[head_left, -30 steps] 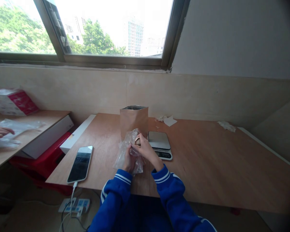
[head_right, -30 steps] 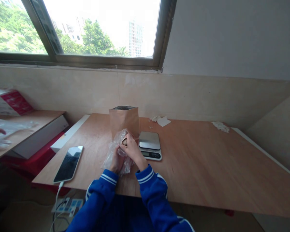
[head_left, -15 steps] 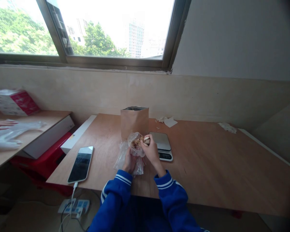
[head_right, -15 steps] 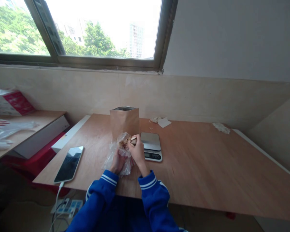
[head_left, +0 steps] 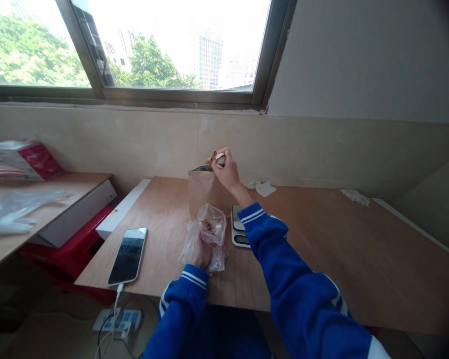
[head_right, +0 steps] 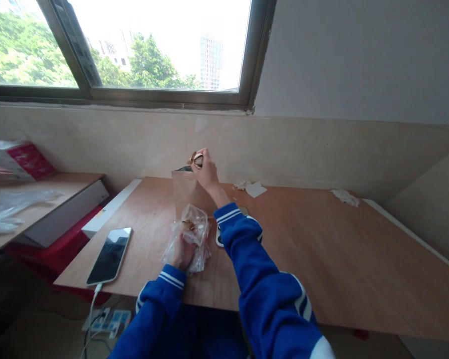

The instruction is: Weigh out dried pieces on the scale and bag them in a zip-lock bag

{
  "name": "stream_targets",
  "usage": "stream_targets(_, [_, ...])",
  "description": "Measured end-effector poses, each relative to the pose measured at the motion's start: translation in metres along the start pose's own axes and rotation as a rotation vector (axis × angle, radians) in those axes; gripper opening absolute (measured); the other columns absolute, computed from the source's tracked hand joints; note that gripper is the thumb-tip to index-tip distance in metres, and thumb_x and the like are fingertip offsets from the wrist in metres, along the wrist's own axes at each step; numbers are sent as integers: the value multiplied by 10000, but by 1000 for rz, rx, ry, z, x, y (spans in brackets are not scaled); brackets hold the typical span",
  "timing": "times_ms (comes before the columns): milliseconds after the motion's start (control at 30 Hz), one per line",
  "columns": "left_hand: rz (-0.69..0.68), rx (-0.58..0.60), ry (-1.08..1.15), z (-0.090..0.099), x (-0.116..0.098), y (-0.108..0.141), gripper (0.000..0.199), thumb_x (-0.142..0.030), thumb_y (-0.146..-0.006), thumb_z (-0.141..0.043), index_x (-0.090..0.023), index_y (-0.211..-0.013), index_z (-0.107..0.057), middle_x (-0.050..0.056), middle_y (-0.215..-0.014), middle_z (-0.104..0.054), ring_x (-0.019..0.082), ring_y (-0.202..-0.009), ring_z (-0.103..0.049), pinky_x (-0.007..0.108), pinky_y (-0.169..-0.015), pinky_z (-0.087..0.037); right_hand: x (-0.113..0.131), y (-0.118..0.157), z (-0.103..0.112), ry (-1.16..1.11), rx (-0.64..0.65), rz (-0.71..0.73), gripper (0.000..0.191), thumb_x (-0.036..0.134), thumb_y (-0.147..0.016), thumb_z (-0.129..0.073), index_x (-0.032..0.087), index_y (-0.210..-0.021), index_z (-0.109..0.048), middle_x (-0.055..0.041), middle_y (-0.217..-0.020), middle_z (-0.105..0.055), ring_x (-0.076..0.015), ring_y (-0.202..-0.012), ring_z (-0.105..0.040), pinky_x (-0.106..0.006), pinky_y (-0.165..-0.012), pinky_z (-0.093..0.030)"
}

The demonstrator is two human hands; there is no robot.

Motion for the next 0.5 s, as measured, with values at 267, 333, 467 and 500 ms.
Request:
stream_targets(267, [-10, -32, 28, 4, 0, -3, 224, -352, -836, -554, -153, -860, -654, 32, -719, -643, 134, -636, -608, 256, -645, -501, -40, -4, -39, 221, 186, 25, 310, 182, -774, -528, 195, -1080, -474, -50, -874, -648, -225, -788, -623, -320, -720, -472])
stream_targets(333, [-3, -28, 41, 3, 0, -3, 231, -353, -857, -527, -156, -841, -647, 34, -716, -638, 137, -635, -610, 259, -637, -509, -45, 0, -38, 210, 184, 11, 348, 199, -776, -535, 194, -1115, -459, -40, -858, -649, -224, -772, -627, -308, -697, -466])
stream_targets(467, [10, 1, 53, -1, 0, -1, 246, -357, -874, -529, -146, -855, -651, 44, -711, -636, 137, -608, -600, 254, -594, -504, -44, 2, -36, 177, 206, 17, 326, 249, -804, -552, 206, -1112, -458, -28, -855, -648, -217, -769, -635, -298, -691, -459])
stream_targets(500, [9, 2, 56, -1, 0, -1, 245, -354, -879, -526, -148, -846, -655, 46, -709, -636, 134, -599, -595, 251, -584, -501, -43, 2, -37, 172, 220, 21, 304, 280, -819, -560, 211, -1098, -462, -26, -850, -645, -217, -766, -635, -299, -693, -458])
Point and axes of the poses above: each hand's wrist, its own y-axis away from the middle knuckle, its own z-axis out of the back of the hand, x = y × z, the point moved 9 cm from there along -y, towards the middle knuckle
